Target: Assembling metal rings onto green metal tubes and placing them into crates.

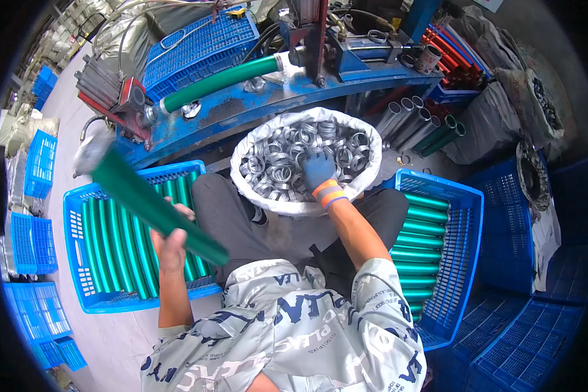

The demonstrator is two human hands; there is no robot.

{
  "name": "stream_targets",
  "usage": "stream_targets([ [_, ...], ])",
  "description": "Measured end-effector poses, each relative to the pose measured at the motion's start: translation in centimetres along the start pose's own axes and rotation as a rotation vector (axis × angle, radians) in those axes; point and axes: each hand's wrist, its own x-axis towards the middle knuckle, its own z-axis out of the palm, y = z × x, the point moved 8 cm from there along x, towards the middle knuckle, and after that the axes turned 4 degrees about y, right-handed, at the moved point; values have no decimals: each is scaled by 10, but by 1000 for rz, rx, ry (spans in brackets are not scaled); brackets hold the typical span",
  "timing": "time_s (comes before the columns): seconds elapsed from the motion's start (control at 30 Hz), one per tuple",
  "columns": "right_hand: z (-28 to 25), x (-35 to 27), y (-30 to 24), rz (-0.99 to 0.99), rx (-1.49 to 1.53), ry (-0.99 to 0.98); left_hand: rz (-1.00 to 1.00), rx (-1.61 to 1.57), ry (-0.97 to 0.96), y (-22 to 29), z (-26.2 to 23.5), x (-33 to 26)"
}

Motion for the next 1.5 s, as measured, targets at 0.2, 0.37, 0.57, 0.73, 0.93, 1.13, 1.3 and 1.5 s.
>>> stream_targets([
  [0.2, -101, -19, -55, 586, 2407, -149, -106, -427, 253, -29, -25, -10],
  [0.37, -166, -25, -73, 447, 2472, -115, -211, -662, 267, -57, 5, -6],
  [0.57, -189, -24, -83, 371, 2399, -26, -217, -701, 329, -58, 2, -11],
  [0.73, -176, -31, -96, 412, 2825, -140, -190, -727, 356, -53, -3, -13],
  [0.93, -181, -24, -95, 676, 2259, -154, -156, -728, 329, -49, -4, -14],
  [1.13, -196, -23, -88, 264, 1858, 28, -158, -547, 320, -56, -1, -17],
  [1.3, -191, -25, -95, 391, 2128, -57, -184, -549, 328, -61, -2, -18],
  [1.5, -185, -25, -99, 354, 2017, -96, -164, -511, 343, -63, -7, -18],
])
